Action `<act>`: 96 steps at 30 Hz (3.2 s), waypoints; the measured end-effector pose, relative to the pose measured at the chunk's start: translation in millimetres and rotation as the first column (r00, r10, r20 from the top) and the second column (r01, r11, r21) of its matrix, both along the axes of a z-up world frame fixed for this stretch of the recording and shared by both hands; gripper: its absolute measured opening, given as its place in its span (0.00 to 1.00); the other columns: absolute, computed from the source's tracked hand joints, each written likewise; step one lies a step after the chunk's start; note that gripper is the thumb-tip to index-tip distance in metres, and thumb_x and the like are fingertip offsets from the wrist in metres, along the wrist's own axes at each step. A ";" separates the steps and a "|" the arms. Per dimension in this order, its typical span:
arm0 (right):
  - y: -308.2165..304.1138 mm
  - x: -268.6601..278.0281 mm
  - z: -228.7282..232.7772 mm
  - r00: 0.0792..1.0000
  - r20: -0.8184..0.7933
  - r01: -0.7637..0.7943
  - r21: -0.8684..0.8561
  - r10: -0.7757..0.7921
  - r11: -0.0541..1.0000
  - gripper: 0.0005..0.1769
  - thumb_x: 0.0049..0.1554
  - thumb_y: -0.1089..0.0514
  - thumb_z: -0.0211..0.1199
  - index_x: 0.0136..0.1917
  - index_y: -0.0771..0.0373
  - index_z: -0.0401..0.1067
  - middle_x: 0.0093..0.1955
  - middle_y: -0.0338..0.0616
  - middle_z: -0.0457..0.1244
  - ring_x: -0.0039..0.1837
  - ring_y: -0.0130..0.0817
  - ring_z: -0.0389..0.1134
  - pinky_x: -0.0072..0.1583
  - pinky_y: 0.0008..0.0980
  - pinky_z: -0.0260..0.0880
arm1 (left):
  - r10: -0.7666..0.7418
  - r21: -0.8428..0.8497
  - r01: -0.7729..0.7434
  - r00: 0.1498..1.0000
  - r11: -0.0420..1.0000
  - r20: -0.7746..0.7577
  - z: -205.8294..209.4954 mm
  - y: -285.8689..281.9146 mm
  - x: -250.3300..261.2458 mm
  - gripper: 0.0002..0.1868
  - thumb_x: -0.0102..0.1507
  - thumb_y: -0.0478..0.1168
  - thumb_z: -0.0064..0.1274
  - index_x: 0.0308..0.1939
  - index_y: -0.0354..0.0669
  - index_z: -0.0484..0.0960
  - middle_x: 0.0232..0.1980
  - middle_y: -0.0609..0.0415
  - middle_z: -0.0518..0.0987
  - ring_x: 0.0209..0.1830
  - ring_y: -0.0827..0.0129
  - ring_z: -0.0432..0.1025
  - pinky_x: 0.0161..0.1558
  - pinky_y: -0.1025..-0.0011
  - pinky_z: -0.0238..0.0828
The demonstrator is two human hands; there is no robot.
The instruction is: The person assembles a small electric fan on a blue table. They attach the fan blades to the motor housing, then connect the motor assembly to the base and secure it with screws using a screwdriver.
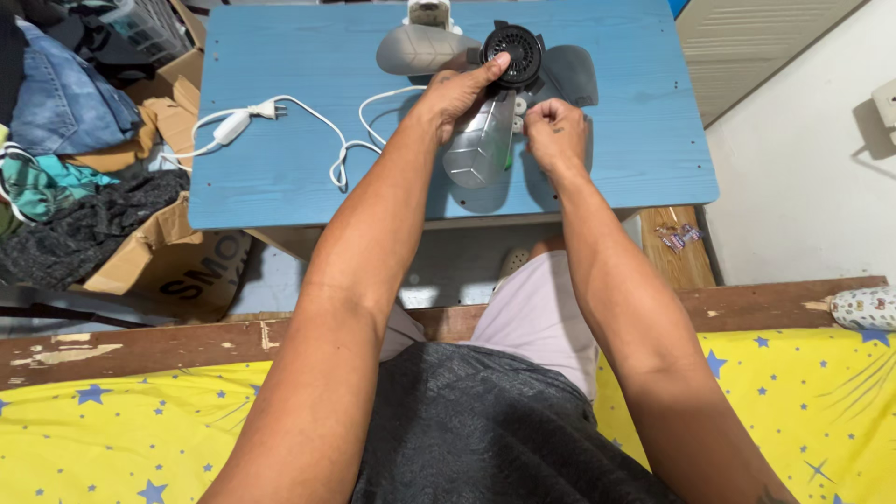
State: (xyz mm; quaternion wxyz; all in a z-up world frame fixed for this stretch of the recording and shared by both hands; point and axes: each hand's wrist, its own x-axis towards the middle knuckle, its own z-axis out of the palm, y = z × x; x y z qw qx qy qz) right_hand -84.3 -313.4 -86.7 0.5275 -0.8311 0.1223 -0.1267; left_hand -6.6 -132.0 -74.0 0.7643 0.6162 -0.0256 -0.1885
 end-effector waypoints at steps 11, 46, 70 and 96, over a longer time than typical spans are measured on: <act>-28.1 -30.6 7.4 0.883 -0.407 -0.080 -0.620 -0.233 0.781 0.38 0.50 0.39 0.71 0.66 0.61 0.67 0.70 0.56 0.56 0.73 0.57 0.52 0.66 0.60 0.58 | -0.092 -0.156 0.083 0.994 0.984 -0.050 -7.5 -7.7 -5.9 0.31 0.52 0.53 0.72 0.46 0.27 0.86 0.44 0.47 0.87 0.43 0.66 0.81 0.48 0.67 0.81; -40.0 5.4 -5.7 0.911 -0.235 -0.281 0.245 0.338 0.928 0.40 0.52 0.42 0.55 0.75 0.60 0.68 0.59 0.48 0.68 0.53 0.39 0.69 0.53 0.41 0.68 | -0.075 -0.143 0.073 0.997 0.987 -0.004 -9.1 56.0 11.4 0.37 0.49 0.55 0.74 0.52 0.28 0.84 0.49 0.48 0.86 0.50 0.66 0.79 0.54 0.68 0.76; -4.3 16.6 10.9 0.822 0.063 -0.394 0.781 0.566 0.485 0.51 0.61 0.21 0.45 0.75 0.68 0.61 0.66 0.68 0.66 0.55 0.55 0.75 0.51 0.40 0.78 | 0.018 -0.217 -0.017 1.000 0.976 0.003 -12.1 107.6 4.8 0.38 0.51 0.54 0.73 0.55 0.27 0.83 0.53 0.45 0.85 0.54 0.62 0.78 0.54 0.64 0.76; 17.8 13.4 35.2 0.870 0.096 -0.424 0.648 0.484 0.633 0.26 0.58 0.55 0.72 0.66 0.66 0.70 0.57 0.52 0.69 0.52 0.36 0.77 0.48 0.36 0.81 | 0.088 -0.284 -0.078 0.996 0.956 0.022 -7.3 124.1 2.7 0.37 0.55 0.51 0.72 0.57 0.26 0.81 0.55 0.45 0.84 0.55 0.62 0.78 0.56 0.65 0.80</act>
